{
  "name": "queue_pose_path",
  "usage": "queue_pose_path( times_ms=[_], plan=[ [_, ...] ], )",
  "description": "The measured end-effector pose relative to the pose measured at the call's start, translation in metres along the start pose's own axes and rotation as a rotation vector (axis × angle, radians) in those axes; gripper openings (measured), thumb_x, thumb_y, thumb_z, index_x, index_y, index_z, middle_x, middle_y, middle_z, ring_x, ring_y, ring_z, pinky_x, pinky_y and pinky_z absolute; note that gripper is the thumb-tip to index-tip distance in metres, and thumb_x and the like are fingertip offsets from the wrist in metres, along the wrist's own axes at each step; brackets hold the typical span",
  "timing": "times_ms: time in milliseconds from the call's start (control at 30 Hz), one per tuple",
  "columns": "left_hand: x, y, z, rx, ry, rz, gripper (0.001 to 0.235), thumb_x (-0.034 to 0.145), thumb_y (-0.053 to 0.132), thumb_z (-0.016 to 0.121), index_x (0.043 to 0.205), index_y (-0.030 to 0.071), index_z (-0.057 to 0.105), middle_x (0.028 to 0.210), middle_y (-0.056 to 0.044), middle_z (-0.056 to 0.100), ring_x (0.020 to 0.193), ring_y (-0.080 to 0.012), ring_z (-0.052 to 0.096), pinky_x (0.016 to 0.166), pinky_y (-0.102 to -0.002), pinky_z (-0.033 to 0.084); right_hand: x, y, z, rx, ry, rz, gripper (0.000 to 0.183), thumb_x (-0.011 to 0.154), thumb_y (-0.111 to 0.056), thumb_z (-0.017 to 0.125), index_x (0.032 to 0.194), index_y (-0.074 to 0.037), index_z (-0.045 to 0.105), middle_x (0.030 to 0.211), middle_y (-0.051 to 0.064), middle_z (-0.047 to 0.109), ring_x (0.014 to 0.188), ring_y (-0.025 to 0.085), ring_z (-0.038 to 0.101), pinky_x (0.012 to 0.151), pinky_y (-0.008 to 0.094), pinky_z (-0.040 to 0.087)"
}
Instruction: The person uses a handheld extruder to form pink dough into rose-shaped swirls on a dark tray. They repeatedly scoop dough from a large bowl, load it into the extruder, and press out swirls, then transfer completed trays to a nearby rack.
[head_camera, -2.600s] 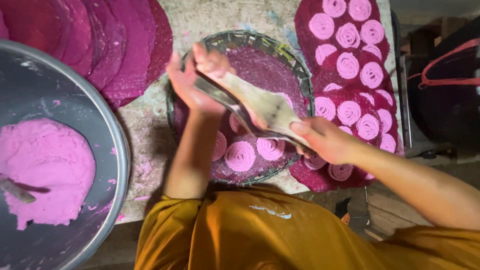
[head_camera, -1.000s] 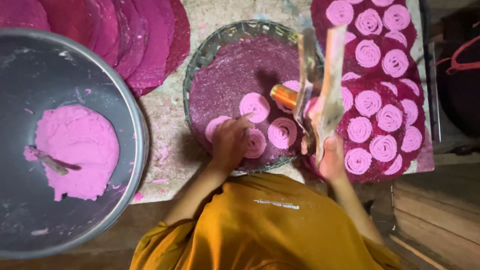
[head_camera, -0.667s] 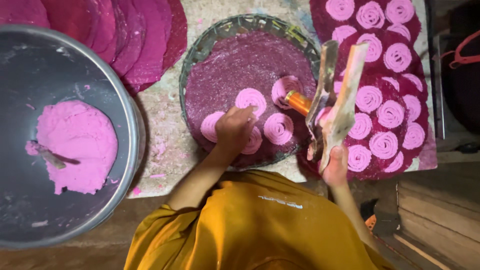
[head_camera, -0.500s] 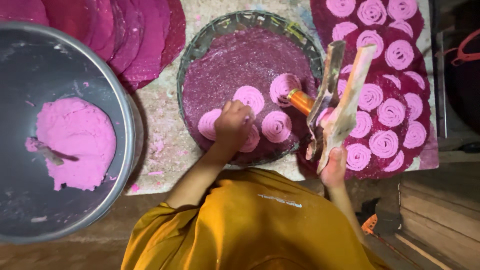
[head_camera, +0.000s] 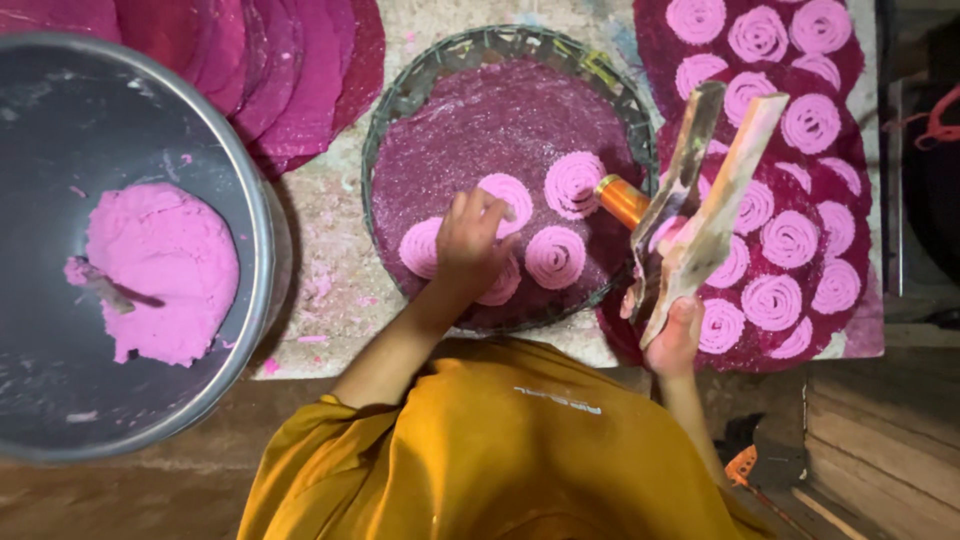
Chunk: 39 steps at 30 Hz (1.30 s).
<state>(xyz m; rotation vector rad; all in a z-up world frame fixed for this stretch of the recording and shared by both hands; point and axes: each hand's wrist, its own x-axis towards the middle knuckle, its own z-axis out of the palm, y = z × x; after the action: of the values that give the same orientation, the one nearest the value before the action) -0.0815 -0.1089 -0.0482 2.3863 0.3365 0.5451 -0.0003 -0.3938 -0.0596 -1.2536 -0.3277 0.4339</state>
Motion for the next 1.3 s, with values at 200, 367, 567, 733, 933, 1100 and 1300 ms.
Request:
queue_pose_path(
  times_ms=[200,367,567,733,933,1100,1300],
  plan=[
    [0.009,-0.091,-0.030,0.131,0.352,-0.251,0.061,0.090,0.028,0.084,0.139,0.004,0.058,0.136,-0.022,0.056,0.130,-0.0394,0.049,0.111,-0.052,0.037,0.002,-0.007,-0.003,0.050,-0.051,0.022,0.082,0.100,-0.071,0.054,0.134,0.004,0.051,0.103,0.013,0.059,0.086,0.023,0.059,0.074,0.037,0.050],
    [-0.009,-0.186,-0.028,-0.855,0.023,-0.677,0.060,0.082,0.015,0.081,0.136,0.004,0.057,0.123,-0.008,0.070,0.115,-0.0239,0.064,0.104,-0.042,0.049,0.019,-0.011,-0.003,0.170,-0.122,0.167,0.083,0.099,-0.076,0.045,0.137,-0.002,0.048,0.103,0.011,0.057,0.089,0.023,0.056,0.078,0.038,0.046],
    [-0.080,-0.157,0.029,-0.866,0.391,-0.750,0.058,0.091,0.012,0.075,0.143,0.002,0.053,0.133,-0.013,0.065,0.120,-0.0240,0.061,0.107,-0.040,0.047,0.064,-0.015,0.010,0.187,-0.250,0.364,0.080,0.103,-0.076,0.041,0.130,-0.001,0.052,0.099,0.012,0.059,0.089,0.025,0.056,0.079,0.039,0.046],
    [-0.078,-0.100,-0.012,0.029,0.585,-0.393,0.092,0.078,0.016,0.080,0.153,-0.005,0.031,0.148,-0.028,0.037,0.136,-0.0409,0.038,0.115,-0.056,0.031,0.106,-0.020,0.034,-0.119,-0.535,0.474,0.081,0.101,-0.074,0.040,0.122,0.001,0.060,0.091,0.012,0.063,0.080,0.022,0.061,0.073,0.037,0.051],
    [0.018,-0.080,-0.082,-2.123,0.232,-0.370,0.078,0.094,0.060,0.042,0.147,0.004,0.045,0.141,-0.014,0.059,0.135,-0.0278,0.054,0.123,-0.045,0.033,0.142,-0.044,0.082,-0.608,-0.819,0.843,0.066,0.103,-0.058,0.035,0.109,0.000,0.066,0.085,0.010,0.070,0.074,0.018,0.067,0.069,0.034,0.058],
    [0.041,-0.069,-0.071,-2.369,0.264,0.044,0.060,0.112,0.064,0.025,0.105,0.013,0.056,0.086,0.000,0.054,0.089,-0.0164,0.055,0.099,-0.037,0.046,0.156,-0.069,0.123,-0.764,-0.858,1.057,0.067,0.100,-0.056,0.031,0.112,-0.002,0.068,0.082,0.006,0.071,0.073,0.017,0.067,0.070,0.036,0.058],
    [0.033,-0.092,-0.064,-2.317,0.411,0.029,0.053,0.108,0.061,0.029,0.084,0.017,0.045,0.075,0.003,0.045,0.073,-0.0141,0.046,0.085,-0.039,0.050,0.130,-0.062,0.159,-1.226,-0.837,0.358,0.063,0.100,-0.052,0.038,0.119,0.002,0.065,0.073,0.015,0.066,0.070,0.026,0.064,0.066,0.043,0.052]
  ],
)
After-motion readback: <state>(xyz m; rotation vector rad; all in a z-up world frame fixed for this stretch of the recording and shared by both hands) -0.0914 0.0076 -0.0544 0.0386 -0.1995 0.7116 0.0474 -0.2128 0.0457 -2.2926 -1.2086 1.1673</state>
